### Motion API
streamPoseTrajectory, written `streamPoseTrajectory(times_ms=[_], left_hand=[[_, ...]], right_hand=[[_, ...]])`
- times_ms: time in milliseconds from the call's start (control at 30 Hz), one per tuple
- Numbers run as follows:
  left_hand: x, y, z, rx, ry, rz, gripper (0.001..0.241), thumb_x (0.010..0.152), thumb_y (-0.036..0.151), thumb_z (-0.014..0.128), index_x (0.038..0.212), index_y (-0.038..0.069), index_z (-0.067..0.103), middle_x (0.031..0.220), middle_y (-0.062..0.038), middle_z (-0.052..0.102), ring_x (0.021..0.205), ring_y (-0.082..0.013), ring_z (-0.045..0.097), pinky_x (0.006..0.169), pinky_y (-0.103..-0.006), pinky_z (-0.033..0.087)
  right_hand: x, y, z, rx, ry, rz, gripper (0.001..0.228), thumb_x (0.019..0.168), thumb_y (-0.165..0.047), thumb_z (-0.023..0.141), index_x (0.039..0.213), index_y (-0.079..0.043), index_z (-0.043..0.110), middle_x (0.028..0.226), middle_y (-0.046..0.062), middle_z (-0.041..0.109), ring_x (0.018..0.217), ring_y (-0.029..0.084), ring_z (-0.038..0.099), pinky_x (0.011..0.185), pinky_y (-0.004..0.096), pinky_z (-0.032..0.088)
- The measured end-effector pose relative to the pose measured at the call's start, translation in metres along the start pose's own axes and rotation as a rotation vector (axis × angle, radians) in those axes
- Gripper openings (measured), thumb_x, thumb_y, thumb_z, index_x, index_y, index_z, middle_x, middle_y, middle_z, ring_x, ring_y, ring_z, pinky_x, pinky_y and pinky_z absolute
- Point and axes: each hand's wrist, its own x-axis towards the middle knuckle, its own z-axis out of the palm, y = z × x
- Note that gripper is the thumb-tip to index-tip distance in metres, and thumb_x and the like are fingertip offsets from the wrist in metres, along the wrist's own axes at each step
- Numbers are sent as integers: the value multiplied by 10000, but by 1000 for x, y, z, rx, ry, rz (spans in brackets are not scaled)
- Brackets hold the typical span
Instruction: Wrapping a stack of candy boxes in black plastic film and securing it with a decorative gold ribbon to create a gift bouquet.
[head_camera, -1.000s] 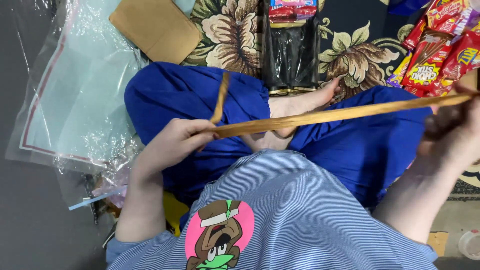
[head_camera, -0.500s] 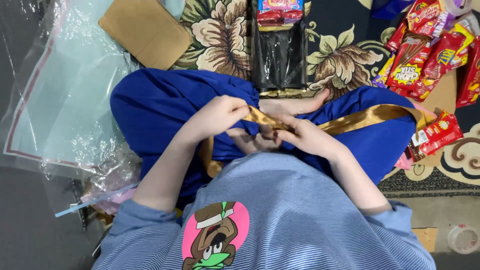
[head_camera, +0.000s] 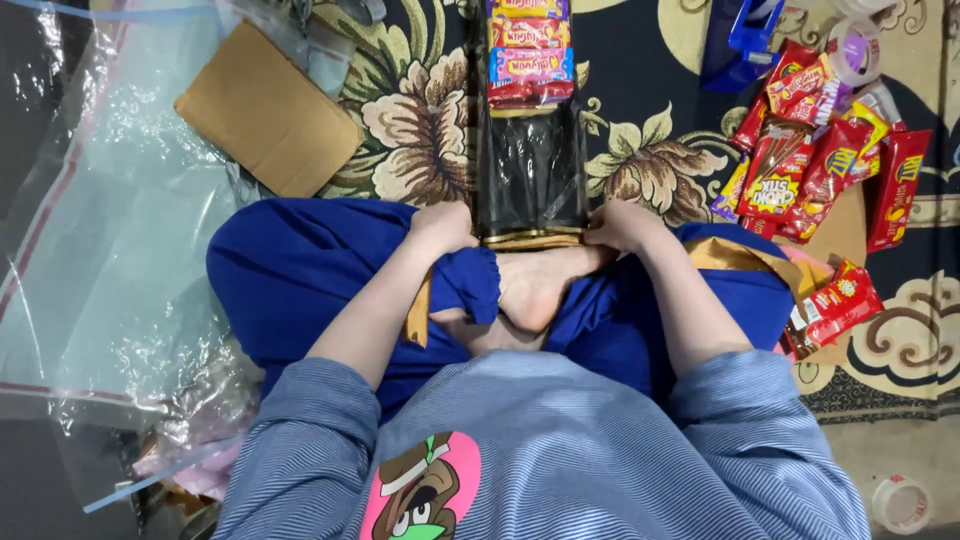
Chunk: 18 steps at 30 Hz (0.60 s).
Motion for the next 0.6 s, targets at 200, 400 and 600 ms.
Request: streamPoseTrajectory(times_ms=[200, 400, 600], left_hand=[[-19, 2, -13, -140, -90, 130, 241, 788, 171, 737, 949, -8, 742, 1017, -261, 742, 1048, -491, 688, 866, -546, 562], [-26, 24, -34, -233, 26, 47, 234, 829, 243, 721, 1000, 84, 712, 1062, -190, 750, 1109, -421, 686, 907, -536, 551], [-15, 35, -43, -260, 124, -22, 178, 896, 234, 640, 998, 120, 732, 1032, -113, 766, 1047, -383, 712, 873, -520, 573]], right_hand=[[17, -23, 4, -131, -46, 127, 495, 817, -453, 628, 1160, -126, 772, 1169, 138, 769, 1163, 363, 704, 989, 593, 524], [-24, -33, -54, -85, 54, 55, 381, 801, -222, 679, 1154, -124, 783, 1143, 176, 746, 1157, 419, 675, 1067, 634, 402], [-59, -62, -81, 982, 61, 64, 708, 916, -412, 681, 1448, 30, 525, 1425, 336, 558, 1271, 512, 566, 1011, 575, 488]])
